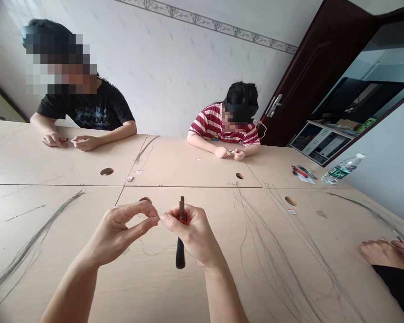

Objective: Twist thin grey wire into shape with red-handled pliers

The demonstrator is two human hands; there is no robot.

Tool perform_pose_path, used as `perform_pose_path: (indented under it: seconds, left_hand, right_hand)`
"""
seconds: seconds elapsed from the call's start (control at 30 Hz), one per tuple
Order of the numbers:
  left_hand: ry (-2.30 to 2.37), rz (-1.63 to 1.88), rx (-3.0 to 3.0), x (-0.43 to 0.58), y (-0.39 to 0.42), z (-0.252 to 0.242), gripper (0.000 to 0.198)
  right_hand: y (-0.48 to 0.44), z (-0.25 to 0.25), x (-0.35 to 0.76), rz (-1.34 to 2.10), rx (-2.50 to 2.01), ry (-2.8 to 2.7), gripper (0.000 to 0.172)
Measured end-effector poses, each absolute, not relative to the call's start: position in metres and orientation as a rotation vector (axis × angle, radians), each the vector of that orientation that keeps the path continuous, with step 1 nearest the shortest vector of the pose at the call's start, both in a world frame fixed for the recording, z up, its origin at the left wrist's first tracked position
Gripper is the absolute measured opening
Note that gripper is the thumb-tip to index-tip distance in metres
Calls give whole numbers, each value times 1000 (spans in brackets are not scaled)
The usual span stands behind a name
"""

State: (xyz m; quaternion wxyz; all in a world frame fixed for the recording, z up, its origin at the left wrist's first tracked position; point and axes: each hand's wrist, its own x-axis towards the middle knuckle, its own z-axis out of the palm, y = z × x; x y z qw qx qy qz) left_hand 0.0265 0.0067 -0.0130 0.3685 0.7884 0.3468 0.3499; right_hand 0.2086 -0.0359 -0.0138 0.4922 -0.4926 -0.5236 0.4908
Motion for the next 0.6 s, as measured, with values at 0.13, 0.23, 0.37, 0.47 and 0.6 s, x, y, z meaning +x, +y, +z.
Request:
perform_pose_path:
  seconds: [0.13,0.23,0.37,0.47,0.6]
  left_hand:
    - [914,857,1989,28,7,-14,16]
    - [914,798,1944,30,6,-14,13]
    - [882,763,1913,30,6,-15,8]
    - [902,775,1902,30,6,-14,9]
    - [919,810,1895,30,6,-14,8]
  right_hand:
    - [-35,-16,209,1176,-1207,-1256,26]
    - [-35,-17,208,1170,-1208,-1230,26]
    - [-35,-16,208,1186,-1203,-1170,25]
    - [-35,-16,207,1204,-1197,-1136,23]
    - [-34,-18,207,1219,-1177,-1099,23]
